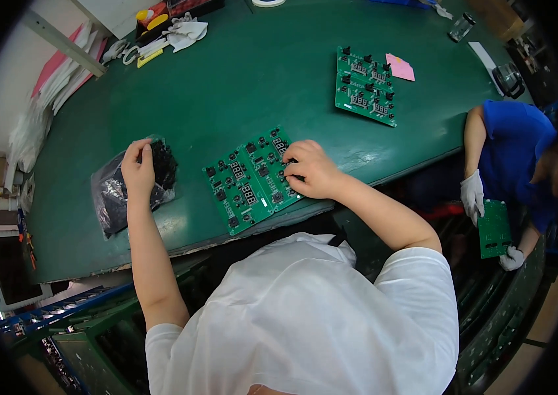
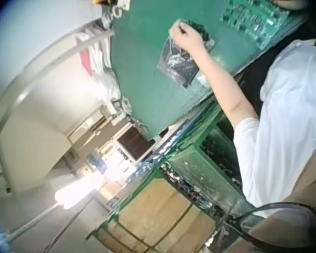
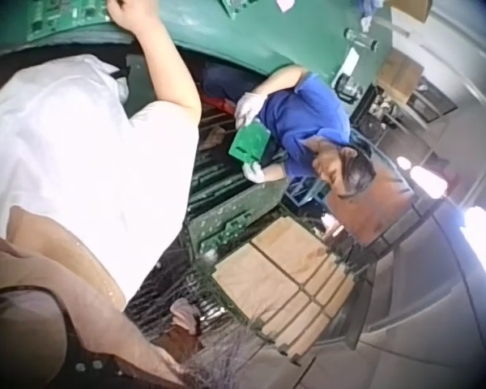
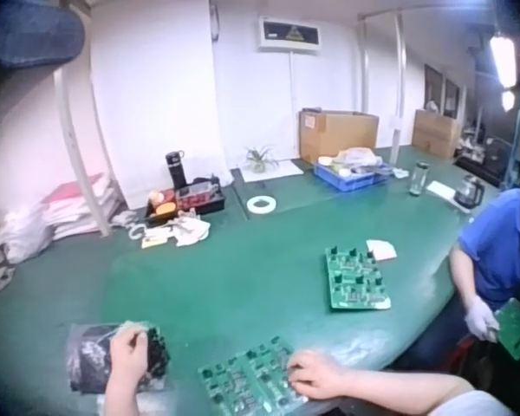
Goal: The person attaches small black caps onto circuit boards by hand, then places the assembled circuit boards onto a rack.
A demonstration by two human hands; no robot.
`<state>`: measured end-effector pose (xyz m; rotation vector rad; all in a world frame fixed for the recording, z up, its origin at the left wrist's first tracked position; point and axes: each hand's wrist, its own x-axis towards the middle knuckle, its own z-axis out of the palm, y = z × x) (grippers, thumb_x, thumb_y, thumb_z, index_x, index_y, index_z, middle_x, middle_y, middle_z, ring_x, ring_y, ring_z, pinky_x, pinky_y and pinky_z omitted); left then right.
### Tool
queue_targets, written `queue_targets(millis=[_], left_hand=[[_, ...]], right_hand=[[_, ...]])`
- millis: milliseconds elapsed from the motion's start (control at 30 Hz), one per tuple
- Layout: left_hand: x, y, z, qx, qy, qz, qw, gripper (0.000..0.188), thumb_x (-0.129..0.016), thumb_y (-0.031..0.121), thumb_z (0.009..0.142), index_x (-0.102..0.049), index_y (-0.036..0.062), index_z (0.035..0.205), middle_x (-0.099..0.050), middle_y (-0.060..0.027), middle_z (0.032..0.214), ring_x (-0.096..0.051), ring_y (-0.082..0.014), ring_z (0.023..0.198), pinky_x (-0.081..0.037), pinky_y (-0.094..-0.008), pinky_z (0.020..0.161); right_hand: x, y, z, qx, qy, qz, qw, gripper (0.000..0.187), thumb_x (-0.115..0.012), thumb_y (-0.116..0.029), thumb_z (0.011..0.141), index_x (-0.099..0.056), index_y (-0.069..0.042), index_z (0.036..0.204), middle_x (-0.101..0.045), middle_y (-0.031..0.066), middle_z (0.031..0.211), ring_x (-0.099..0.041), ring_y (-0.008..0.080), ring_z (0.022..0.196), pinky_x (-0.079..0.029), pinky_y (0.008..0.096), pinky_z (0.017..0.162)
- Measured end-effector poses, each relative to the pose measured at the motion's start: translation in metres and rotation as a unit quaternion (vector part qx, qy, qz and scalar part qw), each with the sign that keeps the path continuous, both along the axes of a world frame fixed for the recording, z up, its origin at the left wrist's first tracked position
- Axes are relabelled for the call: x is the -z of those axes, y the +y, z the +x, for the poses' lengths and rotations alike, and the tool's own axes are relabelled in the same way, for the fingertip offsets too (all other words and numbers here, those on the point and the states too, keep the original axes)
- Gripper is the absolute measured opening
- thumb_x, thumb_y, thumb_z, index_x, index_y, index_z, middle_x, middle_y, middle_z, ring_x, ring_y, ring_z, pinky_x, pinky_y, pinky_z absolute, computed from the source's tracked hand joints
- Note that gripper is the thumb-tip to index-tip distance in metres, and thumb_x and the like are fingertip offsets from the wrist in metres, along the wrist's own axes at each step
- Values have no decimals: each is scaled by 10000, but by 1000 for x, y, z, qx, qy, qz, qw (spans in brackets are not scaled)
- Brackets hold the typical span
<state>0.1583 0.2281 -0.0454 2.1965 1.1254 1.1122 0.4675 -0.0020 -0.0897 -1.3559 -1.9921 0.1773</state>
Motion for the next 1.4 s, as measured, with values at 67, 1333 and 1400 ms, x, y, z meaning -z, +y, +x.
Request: queue_targets(millis=[67,1333,1400], left_hand=[[2,-4,-6,4,22,-3,1000,120,-567,77,868,-654,8,912,-654,-117,893,-625,-241,850,-472,-314,788],[8,-137,108,247,26,25,968,56,-649,53,771,-614,56,814,-589,-113,937,-555,-287,914,-449,-398,783],[15,-171,130,330,23,-2,944,66,-665,53,735,-617,58,779,-581,-91,926,-537,-301,958,-414,-412,831]], right_hand=[[-9,3,-4,1,-36,-2,999,70,-661,-118,685,-624,-71,721,-573,87,982,-527,288,999,-385,434,893],[31,-25,18,227,266,-46,936,25,-608,-18,807,-591,0,809,-609,102,925,-577,229,897,-447,314,813],[37,-26,13,225,260,-38,938,24,-609,-17,803,-593,0,805,-614,102,908,-581,230,888,-452,320,805]])
